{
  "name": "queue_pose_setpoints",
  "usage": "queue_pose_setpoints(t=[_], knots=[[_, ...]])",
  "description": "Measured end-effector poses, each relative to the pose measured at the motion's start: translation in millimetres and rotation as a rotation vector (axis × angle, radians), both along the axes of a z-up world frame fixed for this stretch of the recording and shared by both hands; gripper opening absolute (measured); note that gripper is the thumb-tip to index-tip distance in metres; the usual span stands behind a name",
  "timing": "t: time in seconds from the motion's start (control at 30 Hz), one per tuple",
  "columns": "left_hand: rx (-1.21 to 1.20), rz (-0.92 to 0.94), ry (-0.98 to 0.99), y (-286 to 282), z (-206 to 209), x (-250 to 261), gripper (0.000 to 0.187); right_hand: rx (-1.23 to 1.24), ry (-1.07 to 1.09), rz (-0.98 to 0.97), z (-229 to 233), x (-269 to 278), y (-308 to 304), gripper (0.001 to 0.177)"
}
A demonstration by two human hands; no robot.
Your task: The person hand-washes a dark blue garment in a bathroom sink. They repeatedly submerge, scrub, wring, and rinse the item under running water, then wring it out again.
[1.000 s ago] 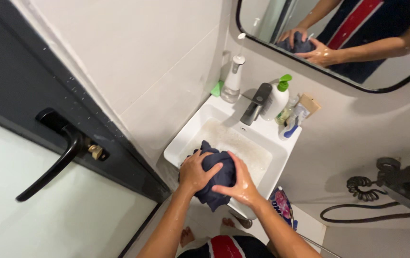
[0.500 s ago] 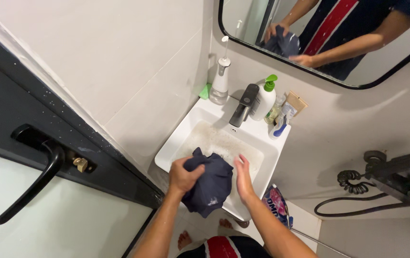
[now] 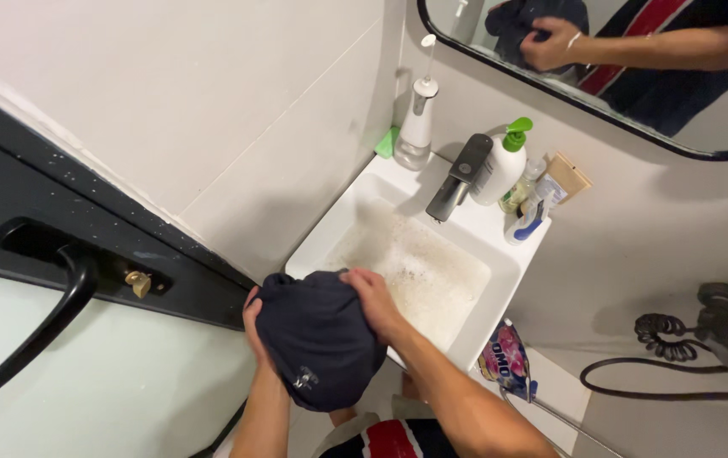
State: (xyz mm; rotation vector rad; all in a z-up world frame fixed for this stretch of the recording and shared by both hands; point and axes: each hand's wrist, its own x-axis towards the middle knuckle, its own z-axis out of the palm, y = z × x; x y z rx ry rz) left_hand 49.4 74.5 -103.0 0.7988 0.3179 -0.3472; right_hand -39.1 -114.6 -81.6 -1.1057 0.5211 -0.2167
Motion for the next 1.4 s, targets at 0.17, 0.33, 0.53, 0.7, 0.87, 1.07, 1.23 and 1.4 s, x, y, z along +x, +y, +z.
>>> queue_pose_setpoints(t=[0.17, 0.33, 0.53, 0.7, 0.87, 1.07, 1.23, 1.4], knots=[[-0.09, -0.065, 0.063, -6.9, -22.3, 4.0, 0.054, -0.394, -0.094, -0.057, -22.2, 8.6, 10.6, 0.032], [0.384, -0.103, 0.131, -14.9, -22.8, 2.6, 0.066, -0.59, 0.218, -0.025, -61.0, 11.9, -42.5, 0.032], [0.82, -0.003, -0.021, -31.0, -25.7, 4.1, 0.066, -1.563, 0.385, 0.132, -130.2, -8.1, -124.4, 0.033], [0.716, -0.035, 0.079, -21.6, -29.5, 6.2, 0.065, -1.51, 0.524, 0.397, -130.7, -1.1, -154.6, 0.041], [0.786, -0.04, 0.071, -22.4, -39.2, 5.8, 0.066, -1.428, 0.502, 0.474, -110.1, 5.8, -169.1, 0.022], [0.704, -0.024, 0.062, -19.9, -44.1, 11.2, 0.064, -1.277, 0.335, 0.248, -101.0, -5.7, -180.1, 0.03], [0.685, -0.042, 0.072, -16.4, -42.8, 8.5, 0.061, -0.983, 0.398, 0.078, -89.3, -33.4, -180.4, 0.035], [0.624, -0.011, 0.015, -16.0, -47.1, 10.5, 0.06, -1.024, 0.393, 0.096, -88.8, -51.3, -175.3, 0.039]])
